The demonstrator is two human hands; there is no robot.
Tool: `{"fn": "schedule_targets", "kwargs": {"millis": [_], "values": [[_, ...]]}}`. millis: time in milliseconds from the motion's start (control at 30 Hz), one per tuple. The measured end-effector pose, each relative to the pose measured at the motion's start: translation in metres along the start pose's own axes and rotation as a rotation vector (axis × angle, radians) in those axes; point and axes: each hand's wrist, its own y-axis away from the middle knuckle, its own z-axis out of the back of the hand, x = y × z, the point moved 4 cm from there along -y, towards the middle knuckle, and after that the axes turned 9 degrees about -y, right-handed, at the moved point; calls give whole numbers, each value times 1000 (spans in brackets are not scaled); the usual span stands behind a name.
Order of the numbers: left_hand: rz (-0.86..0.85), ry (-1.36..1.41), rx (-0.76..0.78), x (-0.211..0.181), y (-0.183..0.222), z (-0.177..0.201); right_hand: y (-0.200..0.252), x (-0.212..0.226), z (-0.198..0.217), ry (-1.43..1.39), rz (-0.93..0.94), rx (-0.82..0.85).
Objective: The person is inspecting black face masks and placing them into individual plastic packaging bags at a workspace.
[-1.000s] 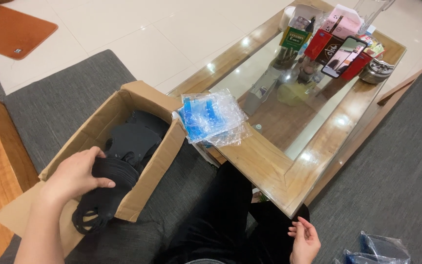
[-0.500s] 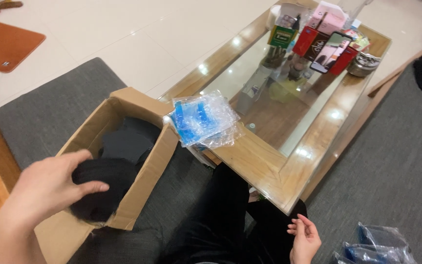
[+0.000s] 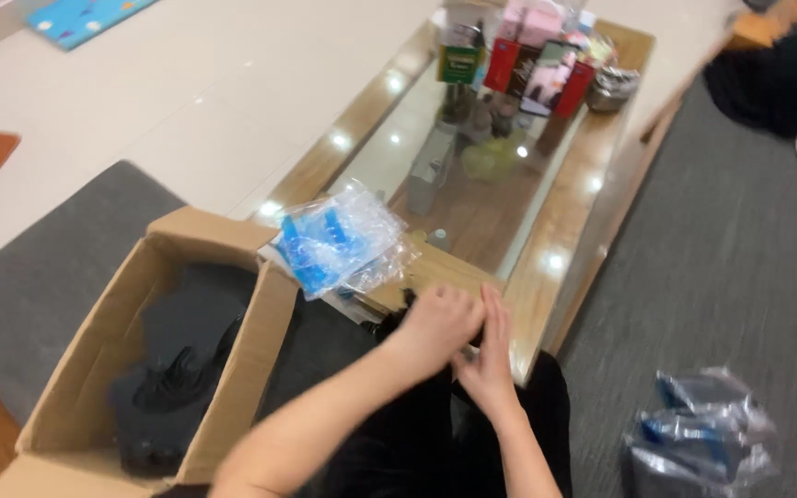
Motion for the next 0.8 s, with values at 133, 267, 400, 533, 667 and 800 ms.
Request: {"fn": "schedule_targets", "kwargs": {"millis": [133, 267, 400, 533, 667, 800], "values": [[45, 412, 98, -12, -12, -21, 5, -60, 6, -286, -302, -125], [250, 915, 86, 20, -8, 27, 10, -64, 17, -463, -283, -277], [248, 879, 313, 0, 1, -14, 12, -96, 11, -577, -353, -280], [244, 827, 322, -9, 1, -29, 4, -108, 10, -408, -363, -185], [202, 849, 312, -10, -7, -7, 5, -90, 9, -407, -394, -161], [222, 931, 326, -9, -4, -11, 6, -69, 14, -365, -348, -89]]}}
